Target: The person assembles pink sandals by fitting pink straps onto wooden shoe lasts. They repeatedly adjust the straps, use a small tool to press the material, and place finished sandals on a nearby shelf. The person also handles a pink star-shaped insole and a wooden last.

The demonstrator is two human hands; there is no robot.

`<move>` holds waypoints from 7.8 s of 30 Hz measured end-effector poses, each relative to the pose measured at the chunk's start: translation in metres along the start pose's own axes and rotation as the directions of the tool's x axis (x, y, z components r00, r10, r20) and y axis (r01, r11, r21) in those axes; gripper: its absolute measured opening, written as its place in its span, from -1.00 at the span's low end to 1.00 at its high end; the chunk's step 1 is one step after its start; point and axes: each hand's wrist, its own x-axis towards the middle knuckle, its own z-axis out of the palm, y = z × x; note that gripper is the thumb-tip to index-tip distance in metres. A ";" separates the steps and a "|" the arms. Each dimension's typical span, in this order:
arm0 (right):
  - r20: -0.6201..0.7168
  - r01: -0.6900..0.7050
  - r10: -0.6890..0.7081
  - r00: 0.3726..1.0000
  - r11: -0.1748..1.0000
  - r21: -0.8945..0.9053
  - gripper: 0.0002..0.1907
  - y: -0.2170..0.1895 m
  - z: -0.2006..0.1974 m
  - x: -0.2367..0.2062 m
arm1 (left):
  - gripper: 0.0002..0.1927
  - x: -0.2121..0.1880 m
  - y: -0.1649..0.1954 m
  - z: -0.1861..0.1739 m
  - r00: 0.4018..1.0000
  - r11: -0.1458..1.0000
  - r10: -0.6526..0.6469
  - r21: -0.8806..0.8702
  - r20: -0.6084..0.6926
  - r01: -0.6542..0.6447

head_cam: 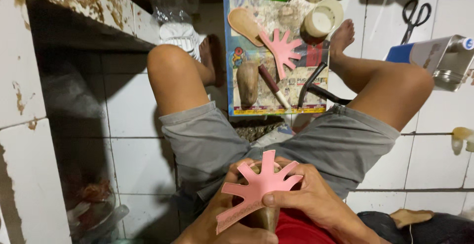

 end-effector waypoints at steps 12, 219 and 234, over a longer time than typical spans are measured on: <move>0.004 -0.063 0.063 0.998 0.997 -0.046 -0.60 0.010 -0.001 -0.002 | -0.08 -0.010 -0.011 0.005 0.992 0.975 -0.122 -0.192 -0.021 0.116; 0.134 0.293 -0.261 0.956 0.875 -0.385 -0.13 0.006 -0.012 -0.003 | -0.54 -0.021 -0.020 0.017 0.912 0.976 -0.167 -0.195 -0.374 0.098; 0.274 -0.066 0.113 0.955 0.982 -0.175 -0.87 -0.029 -0.028 0.041 | -0.65 -0.020 -0.012 0.025 0.920 0.994 -0.098 -0.081 -0.380 0.072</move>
